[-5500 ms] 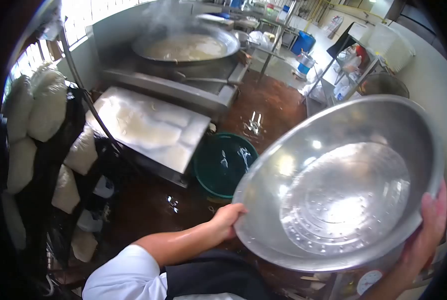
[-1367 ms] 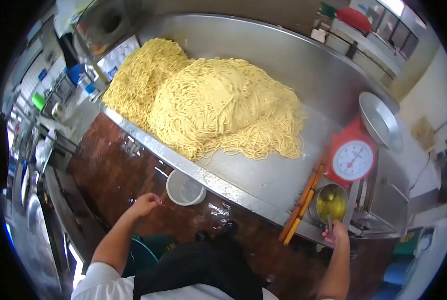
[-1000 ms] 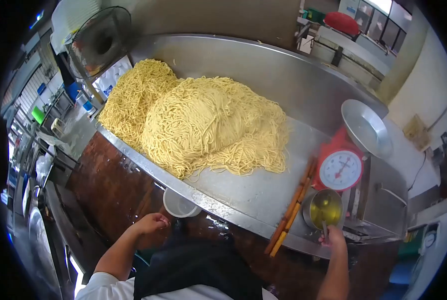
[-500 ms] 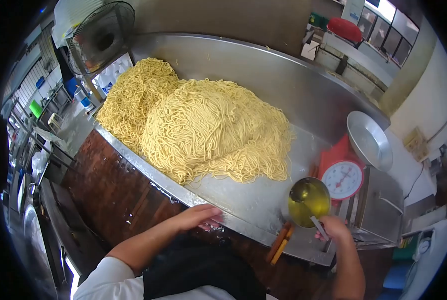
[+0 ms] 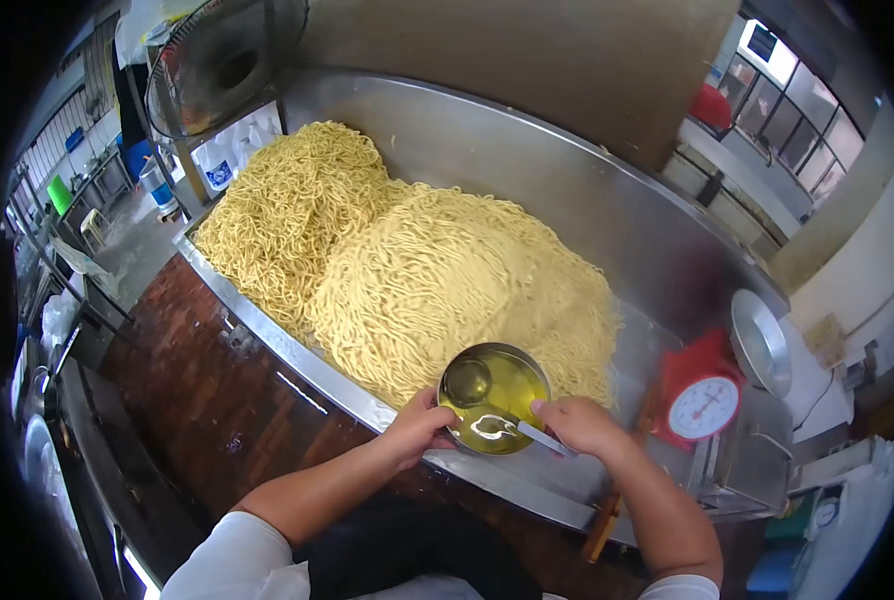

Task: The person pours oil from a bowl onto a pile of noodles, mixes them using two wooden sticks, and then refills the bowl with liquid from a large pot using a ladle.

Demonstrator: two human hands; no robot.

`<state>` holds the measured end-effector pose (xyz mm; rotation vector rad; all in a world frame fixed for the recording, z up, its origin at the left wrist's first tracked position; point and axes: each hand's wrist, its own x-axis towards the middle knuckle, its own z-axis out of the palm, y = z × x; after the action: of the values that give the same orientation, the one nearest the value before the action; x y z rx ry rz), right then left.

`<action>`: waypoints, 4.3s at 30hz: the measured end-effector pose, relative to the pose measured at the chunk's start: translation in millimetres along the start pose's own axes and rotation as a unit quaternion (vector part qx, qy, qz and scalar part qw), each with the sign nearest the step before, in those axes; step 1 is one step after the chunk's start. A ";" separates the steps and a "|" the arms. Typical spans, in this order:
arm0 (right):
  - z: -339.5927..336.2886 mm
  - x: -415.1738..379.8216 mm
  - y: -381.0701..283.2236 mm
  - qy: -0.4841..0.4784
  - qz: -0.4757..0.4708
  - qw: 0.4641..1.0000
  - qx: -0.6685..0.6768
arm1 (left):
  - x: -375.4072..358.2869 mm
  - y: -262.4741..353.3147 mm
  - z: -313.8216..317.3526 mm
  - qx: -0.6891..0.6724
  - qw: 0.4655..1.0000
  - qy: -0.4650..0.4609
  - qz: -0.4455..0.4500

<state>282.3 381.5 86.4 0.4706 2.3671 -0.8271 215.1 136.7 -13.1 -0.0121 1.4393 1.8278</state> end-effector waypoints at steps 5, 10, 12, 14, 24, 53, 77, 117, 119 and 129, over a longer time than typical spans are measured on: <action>18.2 0.9 -118.0 0.075 -0.077 0.988 -0.112 | -4.8 35.9 -92.9 -0.048 0.999 0.008 0.012; 45.8 53.2 -189.4 0.046 -0.141 0.973 -0.178 | -4.4 74.7 -166.8 -0.005 0.998 0.057 0.036; 48.6 64.4 -220.5 0.067 -0.122 0.973 -0.186 | -7.3 89.9 -189.7 -0.018 0.998 0.040 0.038; 51.1 74.4 -252.6 0.084 -0.105 0.970 -0.201 | -4.2 95.3 -210.9 -0.019 0.997 0.049 0.048; 19.1 109.6 -317.4 0.110 -0.105 0.941 -0.303 | 6.8 108.1 -259.3 -0.083 0.994 0.060 0.044; -43.8 227.7 -345.1 0.064 -0.219 0.924 -0.308 | 48.7 172.7 -311.1 -0.046 0.972 0.211 0.088; -27.2 105.7 -261.2 0.184 -0.252 0.876 -0.368 | 2.5 133.7 -213.9 -0.048 0.998 0.027 0.013; -150.9 108.5 -140.2 0.094 -0.146 0.947 -0.270 | 38.1 144.4 -112.7 0.026 0.998 0.055 0.013; -166.6 133.8 -127.4 0.139 -0.111 0.944 -0.278 | 30.6 145.3 -109.5 0.029 0.998 0.063 0.007; -153.1 189.6 -59.2 0.507 -0.137 0.833 -0.174 | 12.3 131.4 -100.8 0.022 0.999 0.029 -0.004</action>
<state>45.0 462.6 91.9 0.4856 3.5455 -0.2010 86.1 55.4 52.7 -0.0482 1.5186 1.8023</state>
